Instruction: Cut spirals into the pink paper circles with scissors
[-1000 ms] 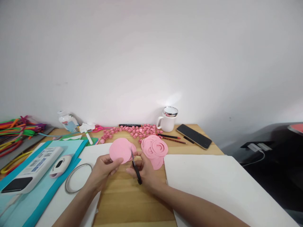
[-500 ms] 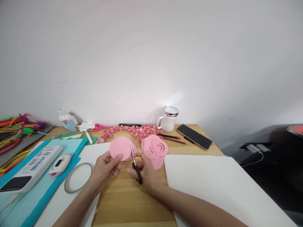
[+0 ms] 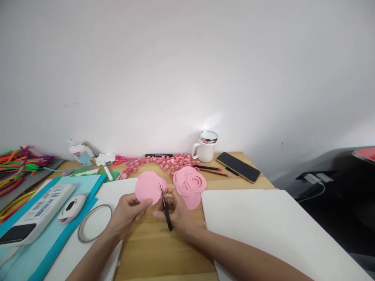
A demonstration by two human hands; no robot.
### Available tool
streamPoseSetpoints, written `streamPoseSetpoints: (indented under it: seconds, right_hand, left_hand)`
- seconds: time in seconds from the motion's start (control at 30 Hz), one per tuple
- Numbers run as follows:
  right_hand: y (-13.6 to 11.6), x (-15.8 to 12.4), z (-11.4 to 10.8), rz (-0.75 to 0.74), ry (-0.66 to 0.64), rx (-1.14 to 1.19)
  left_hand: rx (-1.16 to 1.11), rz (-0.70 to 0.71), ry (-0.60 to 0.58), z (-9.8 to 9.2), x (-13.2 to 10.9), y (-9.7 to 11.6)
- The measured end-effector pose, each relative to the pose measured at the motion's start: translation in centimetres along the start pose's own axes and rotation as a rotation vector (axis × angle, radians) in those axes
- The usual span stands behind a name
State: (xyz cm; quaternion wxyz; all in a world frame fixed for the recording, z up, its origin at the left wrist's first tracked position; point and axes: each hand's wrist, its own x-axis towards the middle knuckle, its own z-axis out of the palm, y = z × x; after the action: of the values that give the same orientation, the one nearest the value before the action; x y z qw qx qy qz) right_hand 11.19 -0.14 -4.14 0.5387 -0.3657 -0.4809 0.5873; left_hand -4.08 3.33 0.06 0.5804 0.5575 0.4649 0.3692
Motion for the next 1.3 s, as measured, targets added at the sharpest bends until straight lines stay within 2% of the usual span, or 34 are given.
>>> streamPoseSetpoints:
  seconds: [0.3, 0.83, 0.97, 1.13, 1.3]
  right_hand:
    - [-0.21, -0.14, 0.1, 0.061, 0.015, -0.059]
    - [-0.14, -0.36, 0.1, 0.068, 0.047, -0.124]
    - [0.39, -0.24, -0.06, 0.056, 0.045, -0.117]
    - [-0.09, -0.25, 0.23, 0.102, 0.058, -0.122]
    - [-0.3, -0.34, 0.46, 0.111, 0.031, -0.128]
  left_hand:
    - [0.003, 0.014, 0.002, -0.08, -0.01, 0.0]
    - [0.005, 0.027, 0.025, 0.07, 0.03, 0.31]
    - [-0.038, 0.029, 0.019, 0.09, -0.06, 0.46]
    - [-0.158, -0.024, -0.087, 0.13, -0.06, 0.29]
    - [-0.178, -0.019, -0.037, 0.18, -0.08, 0.21]
